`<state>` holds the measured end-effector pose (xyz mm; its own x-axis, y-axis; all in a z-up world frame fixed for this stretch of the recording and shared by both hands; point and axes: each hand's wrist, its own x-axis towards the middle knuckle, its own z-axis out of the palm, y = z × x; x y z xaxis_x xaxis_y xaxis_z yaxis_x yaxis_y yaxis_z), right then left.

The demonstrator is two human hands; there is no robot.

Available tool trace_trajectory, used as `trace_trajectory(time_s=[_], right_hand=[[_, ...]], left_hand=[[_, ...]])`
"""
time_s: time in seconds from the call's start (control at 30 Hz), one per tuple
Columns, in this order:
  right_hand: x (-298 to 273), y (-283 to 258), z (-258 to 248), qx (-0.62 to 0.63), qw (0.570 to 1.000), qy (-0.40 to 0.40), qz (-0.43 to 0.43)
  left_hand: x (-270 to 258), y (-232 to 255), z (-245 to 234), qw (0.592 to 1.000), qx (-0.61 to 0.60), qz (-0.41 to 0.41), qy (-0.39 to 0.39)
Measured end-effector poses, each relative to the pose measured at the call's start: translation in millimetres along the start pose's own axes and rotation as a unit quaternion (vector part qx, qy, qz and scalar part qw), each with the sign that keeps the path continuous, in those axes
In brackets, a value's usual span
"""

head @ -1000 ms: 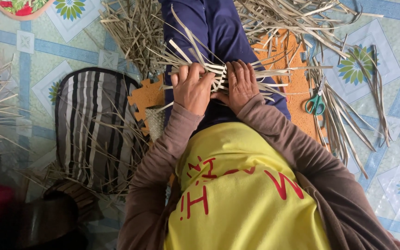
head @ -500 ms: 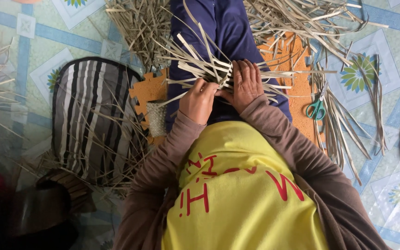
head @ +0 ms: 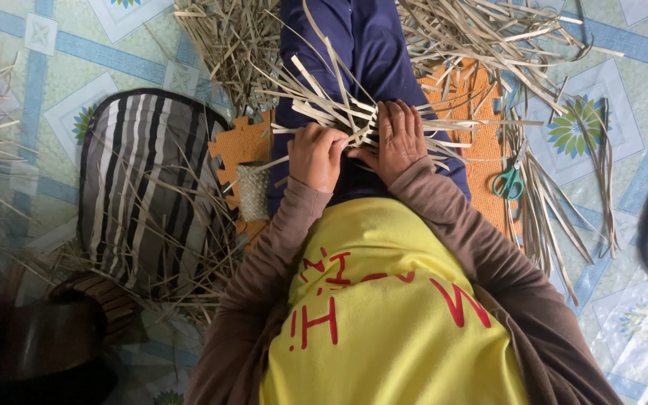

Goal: Weaving dried plant strips into a patterned object while sitting on the floor.

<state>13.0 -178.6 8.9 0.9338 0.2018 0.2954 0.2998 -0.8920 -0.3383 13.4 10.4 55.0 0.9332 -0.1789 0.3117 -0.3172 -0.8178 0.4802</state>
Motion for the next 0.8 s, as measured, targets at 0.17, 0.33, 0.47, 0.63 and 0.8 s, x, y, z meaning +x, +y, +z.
trace_trajectory(time_s=[0.17, 0.33, 0.47, 0.63, 0.8], right_hand=[[0.4, 0.4, 0.2, 0.014, 1.000, -0.002, 0.002], [0.6, 0.9, 0.5, 0.007, 1.000, -0.001, -0.003], [0.9, 0.8, -0.8, 0.013, 1.000, -0.011, -0.003], [-0.4, 3.0, 1.5, 0.019, 0.999, -0.031, 0.002], [-0.1, 3.6, -0.6, 0.040, 0.998, -0.042, 0.004]], left_hand=[[-0.7, 1.9, 7.2, 0.994, -0.101, -0.036, -0.009], [-1.1, 1.4, 8.2, 0.991, -0.122, -0.055, -0.004], [1.5, 12.3, -4.1, 0.996, -0.067, -0.067, -0.001], [-3.9, 12.3, -3.4, 0.993, -0.039, -0.100, -0.042], [-5.0, 14.7, -8.4, 0.984, -0.122, -0.115, -0.068]])
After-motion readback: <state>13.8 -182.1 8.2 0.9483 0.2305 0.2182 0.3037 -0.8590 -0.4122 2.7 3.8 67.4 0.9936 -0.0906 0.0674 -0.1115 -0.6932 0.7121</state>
